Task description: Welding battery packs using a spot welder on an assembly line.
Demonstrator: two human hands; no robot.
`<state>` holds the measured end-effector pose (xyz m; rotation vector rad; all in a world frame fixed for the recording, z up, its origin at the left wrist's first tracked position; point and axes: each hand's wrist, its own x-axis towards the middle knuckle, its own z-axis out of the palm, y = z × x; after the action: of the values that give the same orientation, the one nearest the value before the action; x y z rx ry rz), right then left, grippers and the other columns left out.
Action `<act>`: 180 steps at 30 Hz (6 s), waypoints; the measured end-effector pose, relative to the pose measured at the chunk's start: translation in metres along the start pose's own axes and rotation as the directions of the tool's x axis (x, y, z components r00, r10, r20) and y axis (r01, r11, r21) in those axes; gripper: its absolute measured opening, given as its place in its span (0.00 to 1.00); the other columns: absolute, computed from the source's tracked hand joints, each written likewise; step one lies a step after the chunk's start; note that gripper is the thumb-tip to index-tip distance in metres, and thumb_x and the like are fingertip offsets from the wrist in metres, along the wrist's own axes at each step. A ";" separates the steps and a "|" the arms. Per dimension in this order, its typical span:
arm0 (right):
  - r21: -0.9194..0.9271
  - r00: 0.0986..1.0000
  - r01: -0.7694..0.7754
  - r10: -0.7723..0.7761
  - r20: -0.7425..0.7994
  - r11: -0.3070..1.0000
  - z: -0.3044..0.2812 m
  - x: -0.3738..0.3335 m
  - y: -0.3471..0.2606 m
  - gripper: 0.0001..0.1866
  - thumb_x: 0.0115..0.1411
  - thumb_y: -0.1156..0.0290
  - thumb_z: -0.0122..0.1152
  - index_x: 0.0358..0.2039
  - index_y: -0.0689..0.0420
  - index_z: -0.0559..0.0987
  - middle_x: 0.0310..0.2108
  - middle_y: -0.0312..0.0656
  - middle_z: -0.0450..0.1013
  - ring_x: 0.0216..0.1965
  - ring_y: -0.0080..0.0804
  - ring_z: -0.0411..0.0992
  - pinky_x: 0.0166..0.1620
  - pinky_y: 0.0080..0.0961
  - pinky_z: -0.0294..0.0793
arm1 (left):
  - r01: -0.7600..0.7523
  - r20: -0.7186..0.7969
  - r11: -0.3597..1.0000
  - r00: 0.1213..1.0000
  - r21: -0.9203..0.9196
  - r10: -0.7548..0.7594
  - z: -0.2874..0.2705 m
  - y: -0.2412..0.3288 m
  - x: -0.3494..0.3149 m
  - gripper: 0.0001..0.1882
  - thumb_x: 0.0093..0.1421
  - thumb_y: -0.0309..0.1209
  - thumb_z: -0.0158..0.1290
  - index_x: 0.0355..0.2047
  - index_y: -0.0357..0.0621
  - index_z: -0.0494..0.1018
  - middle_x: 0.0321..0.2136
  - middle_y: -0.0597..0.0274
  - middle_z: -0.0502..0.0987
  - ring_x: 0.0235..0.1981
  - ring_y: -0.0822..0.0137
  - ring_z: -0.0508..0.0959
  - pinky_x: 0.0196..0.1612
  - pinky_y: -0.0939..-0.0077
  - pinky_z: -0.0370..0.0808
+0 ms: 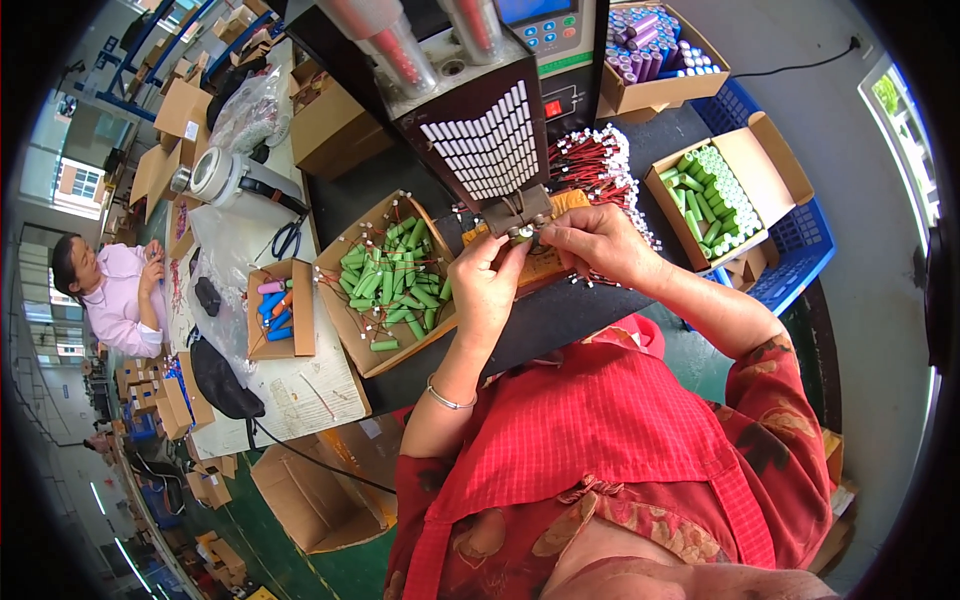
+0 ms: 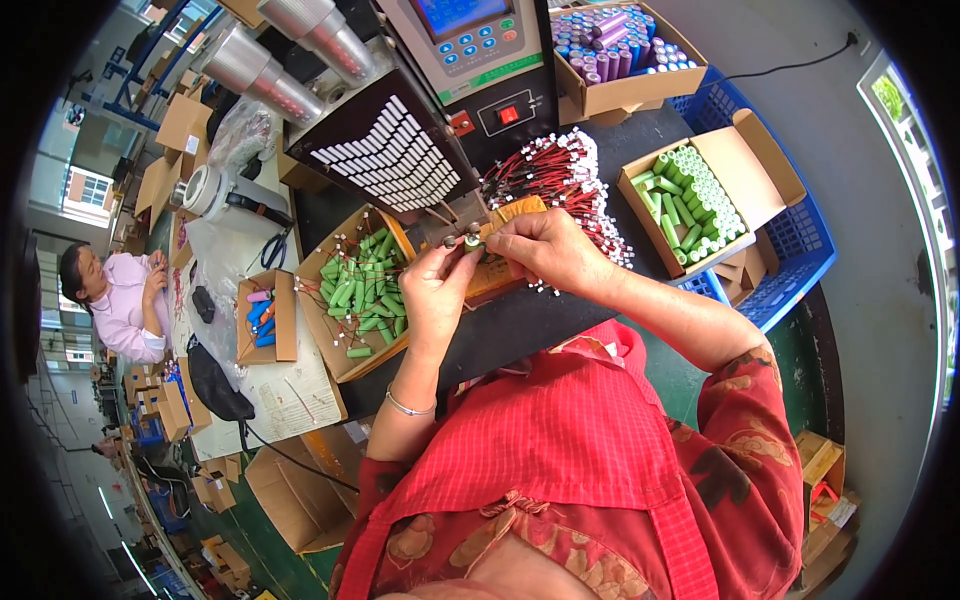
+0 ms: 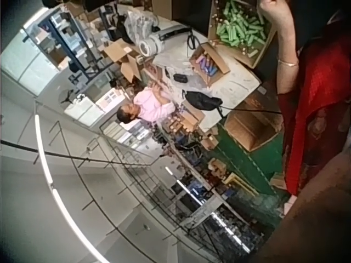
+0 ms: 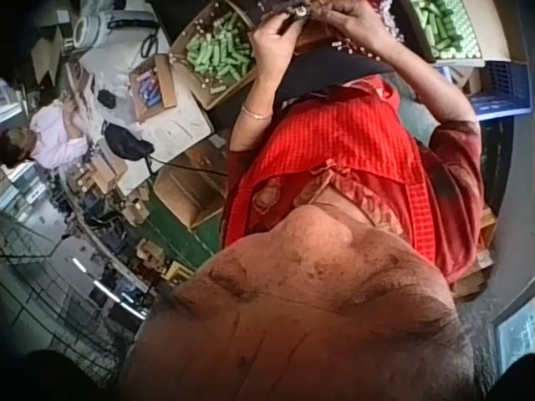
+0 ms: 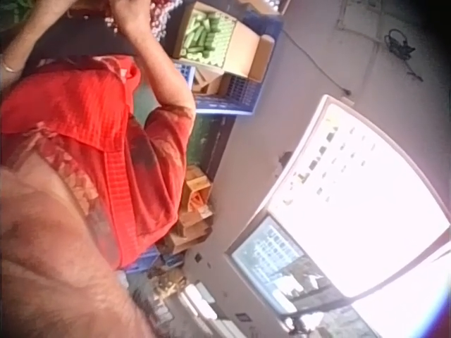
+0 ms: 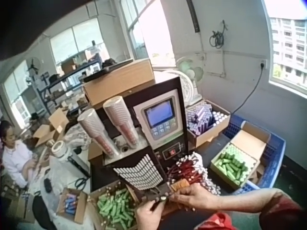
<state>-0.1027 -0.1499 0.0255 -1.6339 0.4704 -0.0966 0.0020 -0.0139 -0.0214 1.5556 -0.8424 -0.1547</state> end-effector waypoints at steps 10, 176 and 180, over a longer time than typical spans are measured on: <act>0.025 0.988 0.154 -0.154 -0.011 0.988 -0.006 -0.016 0.004 0.14 0.60 0.64 0.52 0.39 0.62 0.74 0.26 0.37 0.73 0.26 0.17 0.70 0.28 0.16 0.71 | 0.029 -0.014 0.994 1.000 0.102 -0.028 -0.014 -0.003 -0.002 0.08 0.49 0.22 0.57 0.32 0.35 0.75 0.25 0.60 0.77 0.25 0.74 0.75 0.30 0.79 0.71; -0.042 0.997 -0.022 0.025 0.073 0.999 -0.004 -0.005 -0.006 0.15 0.59 0.62 0.51 0.23 0.60 0.75 0.13 0.32 0.68 0.13 0.14 0.63 0.17 0.14 0.61 | -0.044 0.076 0.980 0.997 0.195 0.030 -0.005 0.019 0.003 0.08 0.47 0.25 0.58 0.27 0.36 0.72 0.21 0.50 0.75 0.24 0.59 0.79 0.26 0.73 0.72; 0.020 0.997 -0.017 0.015 0.072 1.000 -0.001 0.004 0.000 0.14 0.59 0.63 0.51 0.28 0.62 0.77 0.14 0.34 0.68 0.13 0.17 0.64 0.17 0.15 0.62 | -0.006 0.075 0.976 0.997 0.219 -0.010 -0.005 0.018 0.004 0.07 0.47 0.25 0.58 0.28 0.38 0.74 0.20 0.52 0.76 0.23 0.63 0.79 0.26 0.72 0.72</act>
<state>-0.0998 -0.1522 0.0247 -1.6081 0.4258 -0.0304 0.0003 -0.0114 -0.0029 1.7660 -0.9423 -0.1257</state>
